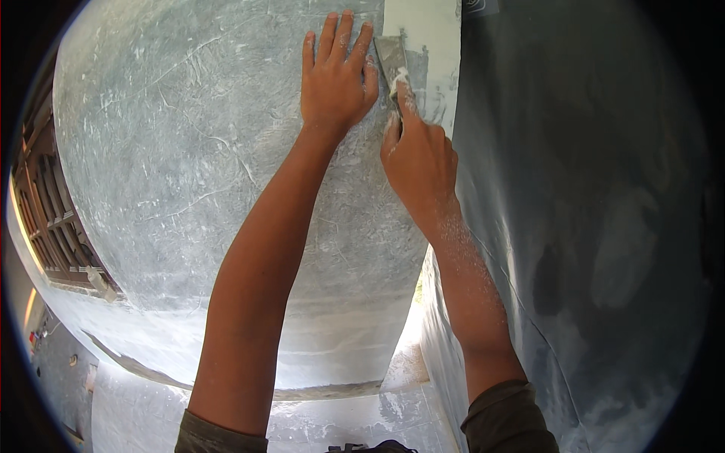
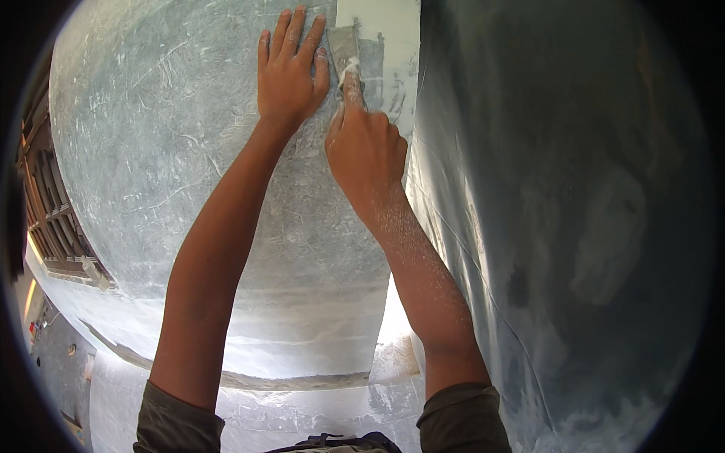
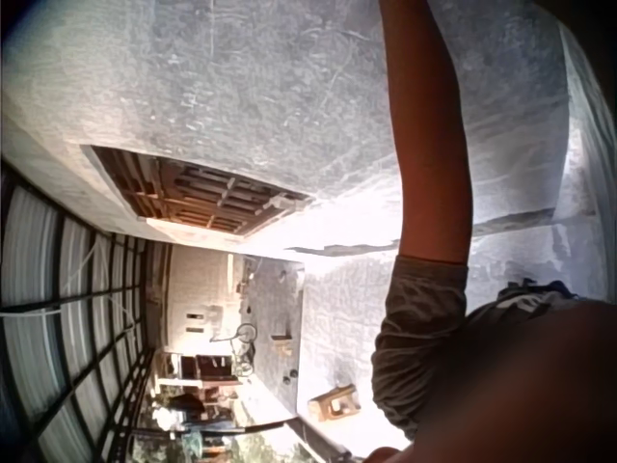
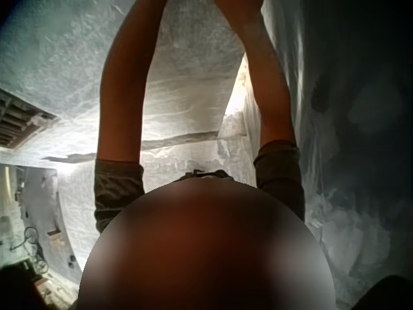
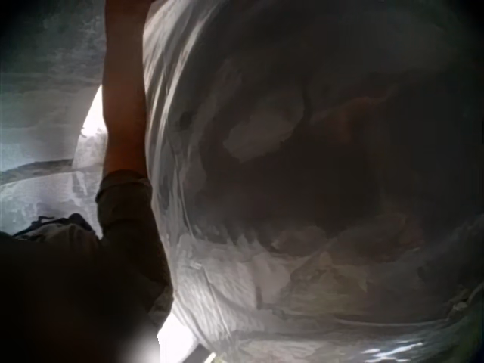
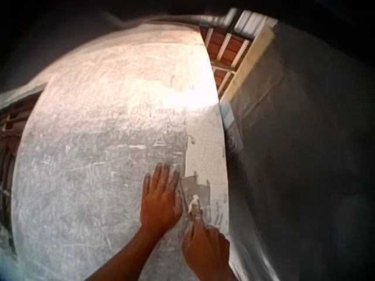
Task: Finishing or scraping a concrete wall surface using a putty knife.
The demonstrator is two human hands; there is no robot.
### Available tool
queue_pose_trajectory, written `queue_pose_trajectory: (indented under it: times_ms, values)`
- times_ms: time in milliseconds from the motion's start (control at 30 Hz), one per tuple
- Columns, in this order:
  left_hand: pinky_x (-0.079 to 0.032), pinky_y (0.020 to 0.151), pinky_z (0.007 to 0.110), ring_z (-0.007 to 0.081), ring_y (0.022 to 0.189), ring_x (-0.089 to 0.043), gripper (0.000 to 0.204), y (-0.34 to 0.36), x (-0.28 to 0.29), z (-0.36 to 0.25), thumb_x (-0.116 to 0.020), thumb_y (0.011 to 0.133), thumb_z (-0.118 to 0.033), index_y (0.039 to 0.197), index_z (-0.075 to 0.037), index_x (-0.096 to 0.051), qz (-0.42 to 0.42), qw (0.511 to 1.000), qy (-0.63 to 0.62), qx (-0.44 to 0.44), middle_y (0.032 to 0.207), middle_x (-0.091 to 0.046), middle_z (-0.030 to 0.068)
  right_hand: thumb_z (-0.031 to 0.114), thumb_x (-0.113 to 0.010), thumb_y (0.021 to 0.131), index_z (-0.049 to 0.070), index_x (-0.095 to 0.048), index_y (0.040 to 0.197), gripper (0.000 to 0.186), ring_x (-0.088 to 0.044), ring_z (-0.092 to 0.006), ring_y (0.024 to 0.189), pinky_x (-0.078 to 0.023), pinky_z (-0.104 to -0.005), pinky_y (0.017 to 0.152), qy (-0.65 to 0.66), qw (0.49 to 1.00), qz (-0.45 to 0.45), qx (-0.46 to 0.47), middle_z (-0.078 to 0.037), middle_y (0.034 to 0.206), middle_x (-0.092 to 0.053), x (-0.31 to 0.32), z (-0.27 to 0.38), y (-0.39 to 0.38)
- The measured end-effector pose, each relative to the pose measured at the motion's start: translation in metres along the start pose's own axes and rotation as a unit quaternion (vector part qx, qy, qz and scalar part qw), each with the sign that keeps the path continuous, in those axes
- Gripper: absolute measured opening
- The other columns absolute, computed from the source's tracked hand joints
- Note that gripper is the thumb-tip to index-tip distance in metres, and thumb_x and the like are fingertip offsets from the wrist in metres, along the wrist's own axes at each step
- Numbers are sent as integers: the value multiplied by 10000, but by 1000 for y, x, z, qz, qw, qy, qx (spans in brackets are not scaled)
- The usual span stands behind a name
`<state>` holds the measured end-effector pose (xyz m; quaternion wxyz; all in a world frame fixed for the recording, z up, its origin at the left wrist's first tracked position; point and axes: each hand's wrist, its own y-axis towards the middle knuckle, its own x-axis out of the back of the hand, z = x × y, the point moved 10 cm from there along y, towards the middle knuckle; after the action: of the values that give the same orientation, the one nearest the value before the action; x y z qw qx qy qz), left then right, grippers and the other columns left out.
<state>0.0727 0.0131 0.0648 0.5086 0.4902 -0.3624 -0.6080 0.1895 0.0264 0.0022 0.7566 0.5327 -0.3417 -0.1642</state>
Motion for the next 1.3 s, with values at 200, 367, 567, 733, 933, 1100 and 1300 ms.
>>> queue_pose_trajectory:
  times_ms: [200, 367, 567, 733, 933, 1100, 1300]
  values:
    - [-249, 1196, 541, 296, 1471, -347, 502, -1, -1, -3, -556, 906, -217, 1402, -144, -572, 3, 1000, -21, 2, 1532, -455, 120, 190, -534, 975, 93, -500, 1462, 498, -717, -427, 828, -579, -510, 764, -15, 1000, -18, -4, -249, 863, -717, 20, 12, 35]
    - [-253, 1194, 541, 296, 1464, -360, 493, -1, 3, -1, -554, 905, -214, 1392, -138, -580, -4, 1000, -10, 1, 1520, -469, 125, 211, -534, 977, 76, -512, 1450, 491, -716, -431, 831, -584, -500, 756, -10, 1000, 9, -4, -247, 860, -718, 2, 4, 7]
    - [-253, 1195, 536, 292, 1466, -357, 491, 0, 2, -3, -553, 907, -212, 1391, -138, -582, -8, 1000, -21, -1, 1522, -466, 126, 196, -538, 977, 79, -499, 1457, 496, -715, -433, 849, -579, -517, 769, -5, 1000, -25, 5, -250, 885, -722, 19, 11, 41]
    - [-216, 1210, 533, 288, 1487, -319, 510, -3, 0, 4, -529, 945, -216, 1453, -172, -526, 15, 999, -25, 13, 1575, -404, 103, 216, -536, 975, 70, -534, 1424, 472, -712, -440, 853, -579, -512, 779, -16, 1000, 13, -3, -252, 899, -723, 0, 3, 8]
    - [-215, 1211, 533, 285, 1488, -317, 507, 1, -1, -2, -523, 943, -208, 1448, -167, -531, 10, 999, -41, 9, 1574, -406, 103, 208, -532, 974, 84, -496, 1455, 498, -708, -445, 879, -574, -517, 799, 6, 999, -44, 11, -250, 908, -723, 22, 10, 51]
    - [-216, 1211, 532, 283, 1487, -319, 511, -2, 1, 5, -526, 940, -204, 1450, -165, -529, 21, 999, -21, 14, 1574, -406, 104, 224, -524, 972, 104, -526, 1439, 482, -705, -449, 872, -572, -514, 793, -10, 1000, 7, -4, -259, 919, -717, 0, 3, 7]
    - [-234, 1204, 539, 290, 1479, -332, 506, 0, -1, -3, -543, 909, -204, 1410, -137, -562, 13, 999, -30, 6, 1541, -443, 122, 234, -529, 968, 104, -516, 1448, 496, -703, -448, 872, -566, -530, 797, 4, 1000, -20, -4, -260, 914, -714, 23, 9, 60]
